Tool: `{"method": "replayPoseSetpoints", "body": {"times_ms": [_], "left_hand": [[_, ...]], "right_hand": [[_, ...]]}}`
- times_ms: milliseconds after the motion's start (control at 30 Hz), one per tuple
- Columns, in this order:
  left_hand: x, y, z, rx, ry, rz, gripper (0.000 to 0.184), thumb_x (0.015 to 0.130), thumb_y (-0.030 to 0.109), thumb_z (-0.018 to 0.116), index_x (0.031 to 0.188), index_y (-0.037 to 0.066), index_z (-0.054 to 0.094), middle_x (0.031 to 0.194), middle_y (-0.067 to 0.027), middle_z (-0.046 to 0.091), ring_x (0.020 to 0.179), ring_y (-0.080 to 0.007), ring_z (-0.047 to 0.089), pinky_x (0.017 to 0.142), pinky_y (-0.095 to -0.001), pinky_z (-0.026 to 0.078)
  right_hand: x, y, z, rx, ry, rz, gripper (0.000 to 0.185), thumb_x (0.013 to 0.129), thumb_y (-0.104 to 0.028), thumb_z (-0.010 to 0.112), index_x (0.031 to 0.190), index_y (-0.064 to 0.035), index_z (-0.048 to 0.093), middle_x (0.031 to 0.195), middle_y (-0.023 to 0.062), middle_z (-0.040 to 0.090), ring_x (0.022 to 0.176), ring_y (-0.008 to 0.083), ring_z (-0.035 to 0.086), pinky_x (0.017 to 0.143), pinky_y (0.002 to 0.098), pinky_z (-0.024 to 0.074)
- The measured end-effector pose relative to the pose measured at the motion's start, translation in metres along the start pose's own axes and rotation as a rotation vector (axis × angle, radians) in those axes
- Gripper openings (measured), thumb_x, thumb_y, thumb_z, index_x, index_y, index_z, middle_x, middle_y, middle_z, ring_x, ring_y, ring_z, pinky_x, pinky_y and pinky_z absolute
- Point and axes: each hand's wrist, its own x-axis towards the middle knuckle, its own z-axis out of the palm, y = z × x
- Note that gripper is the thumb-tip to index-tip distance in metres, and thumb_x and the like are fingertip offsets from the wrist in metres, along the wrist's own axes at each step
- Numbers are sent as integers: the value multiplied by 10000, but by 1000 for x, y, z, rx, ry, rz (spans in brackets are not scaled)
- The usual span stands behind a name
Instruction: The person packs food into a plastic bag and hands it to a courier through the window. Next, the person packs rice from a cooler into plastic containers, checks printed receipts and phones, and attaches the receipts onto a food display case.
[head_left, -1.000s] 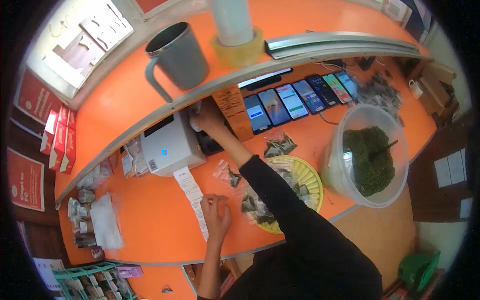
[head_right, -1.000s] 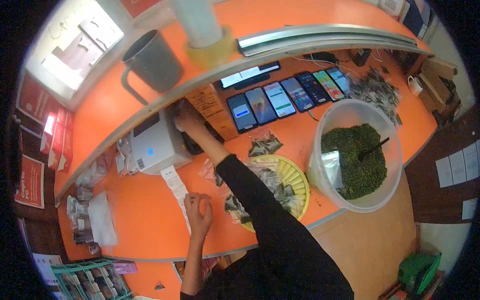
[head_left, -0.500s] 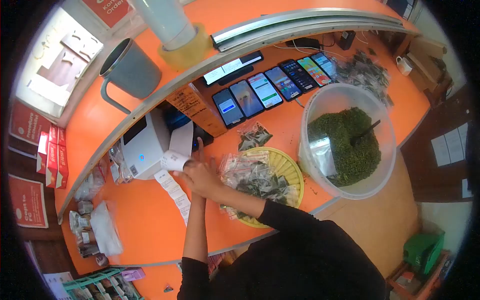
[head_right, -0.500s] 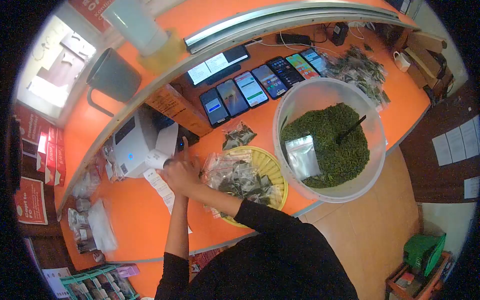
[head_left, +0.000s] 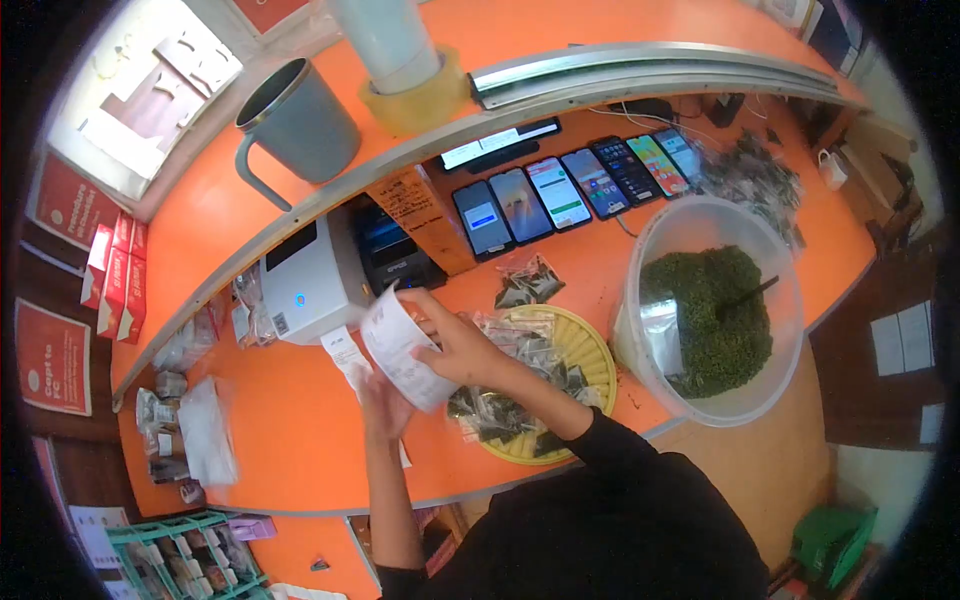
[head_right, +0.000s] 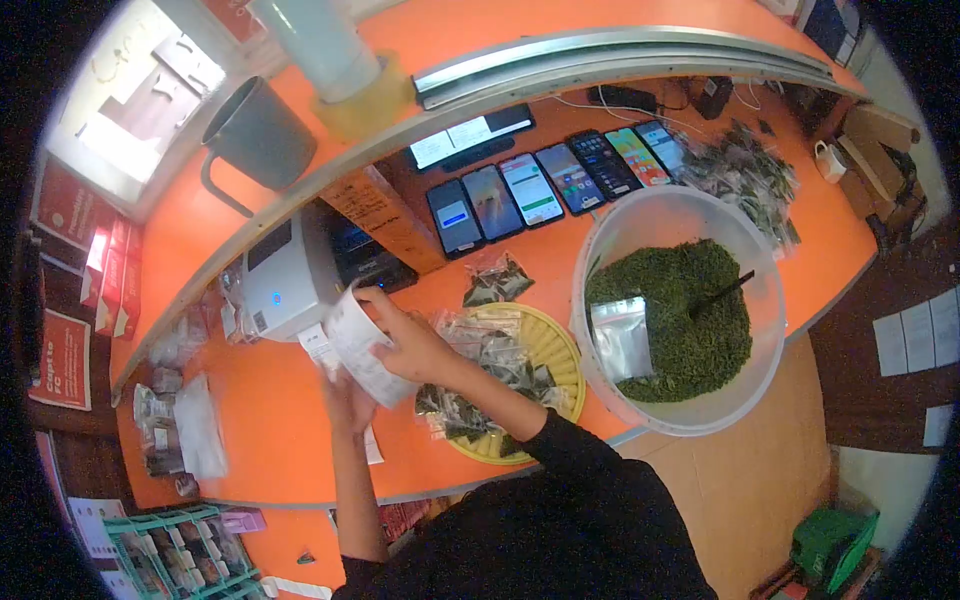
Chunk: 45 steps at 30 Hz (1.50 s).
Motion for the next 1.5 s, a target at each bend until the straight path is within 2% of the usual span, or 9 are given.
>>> {"method": "replayPoseSetpoints", "body": {"times_ms": [33, 100, 133, 200, 333, 467, 567, 1000, 1500], "left_hand": [[-6, -13, 1, 0, 2, 8, 651, 935, 452, 507, 1373, -11, 375, 1320, -184, 509, 1165, -296, 546, 1000, -437, 444], [-14, -35, -7, 720, 205, 71, 624, 824, 190, 713, 1326, -13, 402, 1220, -155, 569, 1083, -268, 595, 951, -406, 485], [-20, -37, -17, 718, 209, 74, 624, 824, 190, 713, 1326, -13, 402, 1220, -155, 569, 1083, -268, 595, 951, -406, 485], [-37, -41, -37, 503, 368, -54, 681, 697, -45, 740, 1292, -16, 411, 1168, -131, 583, 1068, -265, 603, 912, -389, 514], [-72, -47, -58, 468, 382, -99, 593, 695, -78, 669, 1236, 5, 440, 1058, -119, 607, 956, -275, 646, 804, -409, 566], [-94, -56, -69, 477, 428, -112, 657, 665, -88, 669, 1262, 14, 416, 1092, -123, 599, 987, -272, 636, 820, -420, 566], [-103, -62, -82, 449, 460, -157, 722, 663, -111, 663, 1307, 32, 369, 1144, -128, 587, 1050, -262, 608, 869, -407, 542], [-108, -70, -76, 404, 492, -199, 874, 637, -136, 666, 1391, 42, 259, 1227, -152, 542, 1122, -309, 568, 875, -430, 536], [-108, -79, -100, 426, 355, -240, 738, 641, -118, 668, 1317, 20, 406, 1185, -148, 606, 1080, -282, 614, 900, -434, 531]], "right_hand": [[-1, 4, -1, 1, -8, -2, 650, 818, 20, 634, 1378, -111, 332, 883, 121, 661, 943, 224, 659, 739, 350, 521], [-4, 13, -2, -141, -14, 80, 555, 807, 19, 620, 1311, -115, 427, 892, 122, 671, 914, 224, 666, 733, 358, 514], [-3, 20, -9, -140, -19, 81, 555, 807, 19, 620, 1311, -115, 427, 892, 122, 671, 914, 224, 666, 733, 358, 514], [6, 31, -33, -342, 207, 107, 345, 820, -93, 587, 1161, -113, 538, 853, 191, 656, 815, 388, 649, 727, 467, 497], [33, 56, -89, -1024, 546, 189, 330, 824, -203, 594, 1135, -91, 590, 1156, 210, 579, 1114, 393, 524, 866, 514, 422], [53, 88, -113, -1209, 608, 293, 405, 853, -278, 577, 1231, -130, 573, 1335, 182, 457, 1272, 377, 384, 985, 550, 329], [65, 100, -119, -1342, 579, 216, 455, 876, -332, 555, 1301, -173, 541, 1453, 187, 336, 1406, 390, 179, 1096, 606, 122], [76, 107, -119, -1310, 597, 96, 350, 887, -296, 528, 1205, -183, 617, 1463, 181, 334, 1410, 411, 162, 1079, 662, 87], [93, 109, -132, -1192, 575, 195, 417, 866, -206, 522, 1283, -211, 539, 1441, 207, 337, 1410, 405, 161, 1093, 646, 106]]}}
